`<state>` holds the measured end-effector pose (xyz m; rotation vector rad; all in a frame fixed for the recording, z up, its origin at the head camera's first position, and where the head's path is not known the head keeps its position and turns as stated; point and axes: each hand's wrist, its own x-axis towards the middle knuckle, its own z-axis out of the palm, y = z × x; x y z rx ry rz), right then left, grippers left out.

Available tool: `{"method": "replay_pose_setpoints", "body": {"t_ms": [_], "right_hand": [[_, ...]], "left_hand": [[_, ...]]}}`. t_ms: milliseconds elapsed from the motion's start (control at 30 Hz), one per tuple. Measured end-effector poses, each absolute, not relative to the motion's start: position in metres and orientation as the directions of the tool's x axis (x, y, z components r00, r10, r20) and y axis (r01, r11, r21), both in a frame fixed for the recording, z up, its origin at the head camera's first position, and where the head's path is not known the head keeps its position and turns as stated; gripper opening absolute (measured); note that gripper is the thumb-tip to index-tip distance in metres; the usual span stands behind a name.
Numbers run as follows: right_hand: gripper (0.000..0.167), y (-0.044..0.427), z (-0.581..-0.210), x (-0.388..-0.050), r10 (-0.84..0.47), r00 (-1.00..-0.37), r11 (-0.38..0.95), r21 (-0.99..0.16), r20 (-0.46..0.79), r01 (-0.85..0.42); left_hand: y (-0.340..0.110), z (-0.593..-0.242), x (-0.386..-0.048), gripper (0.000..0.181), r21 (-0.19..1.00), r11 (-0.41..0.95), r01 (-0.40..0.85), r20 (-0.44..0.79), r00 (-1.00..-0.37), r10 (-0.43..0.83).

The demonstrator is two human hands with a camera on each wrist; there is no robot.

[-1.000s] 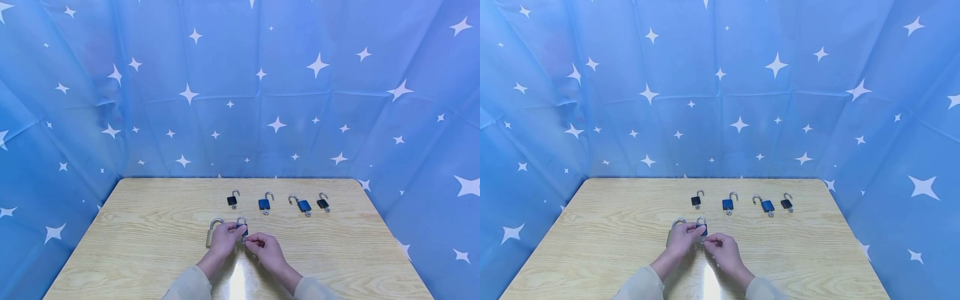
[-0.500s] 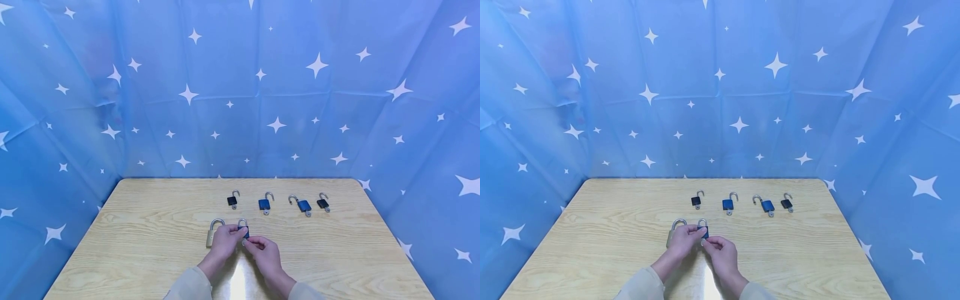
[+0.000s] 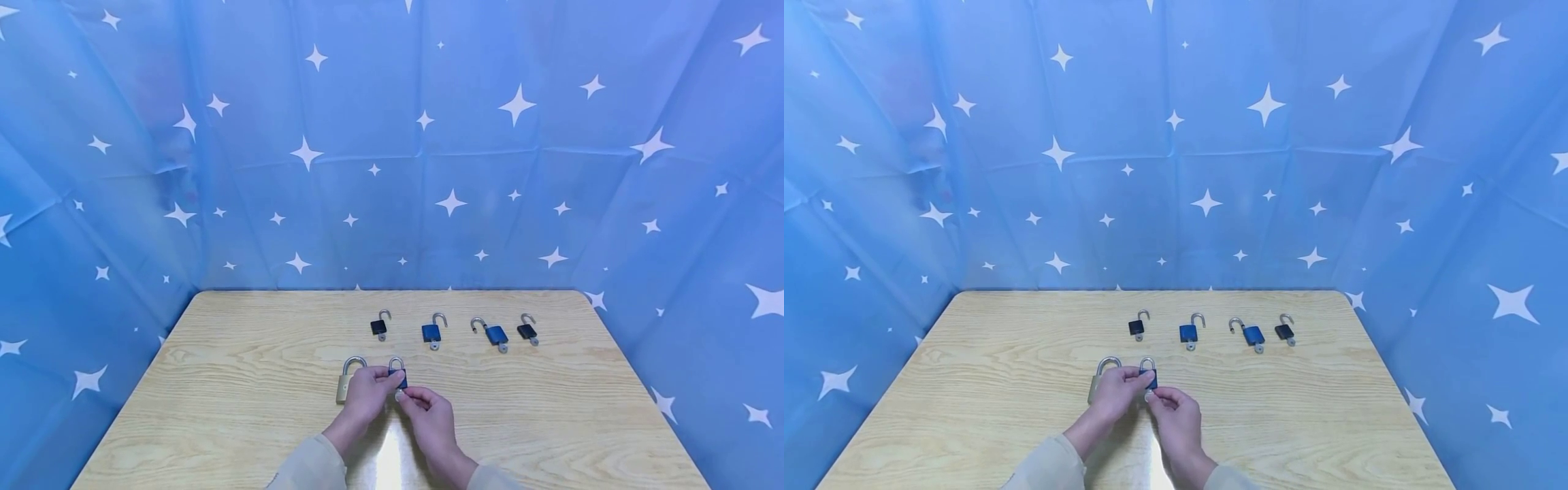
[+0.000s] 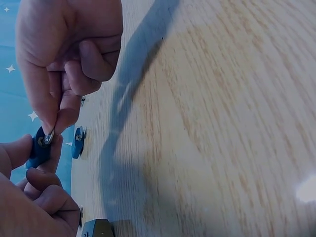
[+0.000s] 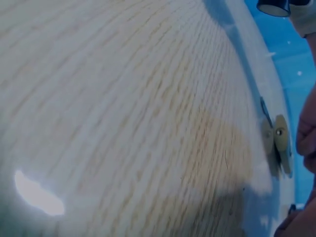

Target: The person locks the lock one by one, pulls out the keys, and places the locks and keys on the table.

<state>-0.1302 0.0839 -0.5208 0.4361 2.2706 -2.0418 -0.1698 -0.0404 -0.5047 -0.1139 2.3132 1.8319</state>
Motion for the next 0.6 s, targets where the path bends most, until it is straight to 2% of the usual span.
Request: {"method": "replay_pose_setpoints", "body": {"t_ms": [300,600], "right_hand": [[0.023,0.0818,-0.5241,-0.1289,0.159,-0.960,0.046,-0.970,-0.230,0.240],[0.026,0.0842,-0.5206,-0.1278,0.112,-0.974,0.054,-0.977,-0.198,0.205]], "left_hand": [[-0.0399,-0.5034,-0.1693,0.027,0.959,0.232,-0.163,-0.182,-0.981,0.063],[-0.0433,-0.5063,-0.1712,0.029,0.952,0.218,-0.216,-0.234,-0.971,0.058]]}}
